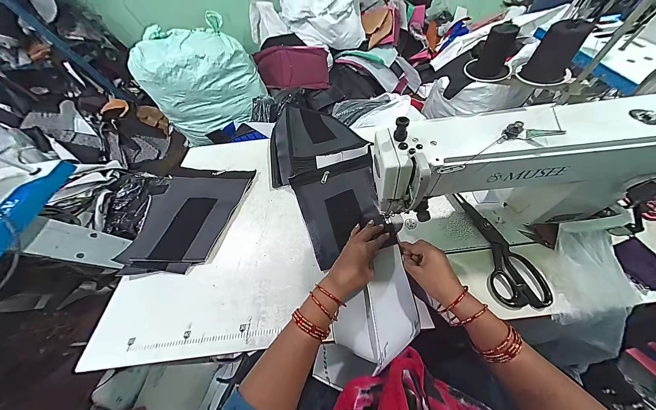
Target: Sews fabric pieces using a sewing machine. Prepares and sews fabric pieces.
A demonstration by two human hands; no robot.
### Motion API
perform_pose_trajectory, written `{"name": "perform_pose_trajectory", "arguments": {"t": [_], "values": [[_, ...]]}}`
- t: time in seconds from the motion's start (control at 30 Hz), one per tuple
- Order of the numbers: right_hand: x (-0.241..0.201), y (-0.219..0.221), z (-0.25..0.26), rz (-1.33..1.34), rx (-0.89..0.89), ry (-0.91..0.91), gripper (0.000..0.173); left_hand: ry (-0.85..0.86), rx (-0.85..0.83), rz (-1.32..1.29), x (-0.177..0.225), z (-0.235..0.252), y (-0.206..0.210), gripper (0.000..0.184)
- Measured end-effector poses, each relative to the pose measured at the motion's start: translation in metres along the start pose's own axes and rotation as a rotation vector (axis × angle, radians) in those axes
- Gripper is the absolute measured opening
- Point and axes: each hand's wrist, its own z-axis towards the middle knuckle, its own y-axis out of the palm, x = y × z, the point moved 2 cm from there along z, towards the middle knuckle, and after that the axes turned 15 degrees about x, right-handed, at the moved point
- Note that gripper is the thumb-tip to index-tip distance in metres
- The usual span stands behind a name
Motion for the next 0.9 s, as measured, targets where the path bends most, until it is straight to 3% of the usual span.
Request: {"name": "perform_pose_trajectory", "arguments": {"t": [0.23,0.5,0.7,0.83,0.9], "values": [[0.005,0.0,-0.001,0.063,-0.014,-0.002,0.035,0.03,-0.011,0.003,-0.001,-0.003,0.001,0.057],[-0.005,0.003,-0.007,-0.083,-0.022,-0.145,0.039,0.092,-0.007,0.047,-0.001,-0.005,0.003,0.058],[-0.012,0.005,-0.005,-0.212,-0.123,-0.155,0.042,0.015,-0.089,0.061,0.006,-0.001,-0.001,0.057],[-0.018,0.008,-0.007,-0.309,-0.154,-0.179,0.039,0.086,0.021,0.018,0.001,-0.004,0.002,0.051],[-0.02,0.01,-0.008,-0.34,-0.155,-0.202,0.036,0.103,0.033,0.038,0.0,-0.004,0.004,0.057]]}}
